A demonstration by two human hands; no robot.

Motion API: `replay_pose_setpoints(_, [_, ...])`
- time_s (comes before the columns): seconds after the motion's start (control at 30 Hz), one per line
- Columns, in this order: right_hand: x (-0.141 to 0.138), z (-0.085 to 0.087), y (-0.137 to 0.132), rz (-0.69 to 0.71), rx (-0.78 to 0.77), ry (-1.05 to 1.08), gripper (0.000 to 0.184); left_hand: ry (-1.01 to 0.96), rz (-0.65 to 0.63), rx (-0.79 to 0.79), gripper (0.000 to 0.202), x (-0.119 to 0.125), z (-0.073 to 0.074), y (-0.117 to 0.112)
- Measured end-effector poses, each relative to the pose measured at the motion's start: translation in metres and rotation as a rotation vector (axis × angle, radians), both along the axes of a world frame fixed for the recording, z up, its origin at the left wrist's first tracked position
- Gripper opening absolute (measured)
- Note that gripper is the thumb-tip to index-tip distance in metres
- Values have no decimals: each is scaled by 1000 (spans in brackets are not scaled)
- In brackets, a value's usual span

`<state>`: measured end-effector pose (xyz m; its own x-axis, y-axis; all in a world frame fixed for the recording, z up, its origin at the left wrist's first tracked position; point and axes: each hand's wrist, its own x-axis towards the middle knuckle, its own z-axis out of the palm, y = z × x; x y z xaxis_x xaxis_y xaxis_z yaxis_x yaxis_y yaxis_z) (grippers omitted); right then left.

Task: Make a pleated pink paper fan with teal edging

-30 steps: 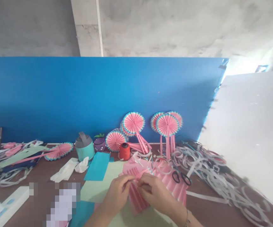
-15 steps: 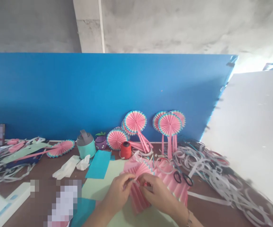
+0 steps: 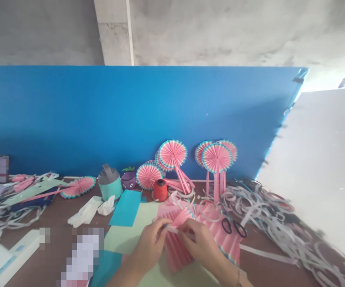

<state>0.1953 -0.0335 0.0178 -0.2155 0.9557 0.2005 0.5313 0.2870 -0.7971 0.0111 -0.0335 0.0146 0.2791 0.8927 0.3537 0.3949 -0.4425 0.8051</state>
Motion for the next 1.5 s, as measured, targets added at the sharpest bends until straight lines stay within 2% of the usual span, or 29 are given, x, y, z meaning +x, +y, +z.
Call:
replay_pose_setpoints(0.2, [1,4,1,-86,-12,-153,21,-46,-23,7,24,1,1,-1])
replay_pose_setpoints(0.6, [1,-3,3,-61,-48,-101,26,21,0,50,26,6,9,-10])
replay_pose_setpoints(0.73, [1,-6,3,-51,-33,-79,28,16,-29,33,26,8,10,-9])
replay_pose_setpoints(0.9, [-1,-3,1,-19,-19,-83,28,29,-92,47,31,8,9,-6])
replay_pose_setpoints(1.07, [-2,1,-2,30,-21,-83,28,21,-74,46,32,8,8,-6])
replay_pose_setpoints(1.3, [-1,-4,0,46,-16,-55,30,70,-39,71,30,6,7,-5])
replay_pose_setpoints(1.5, [-2,-5,0,44,-11,-50,30,68,-49,84,38,6,3,-3])
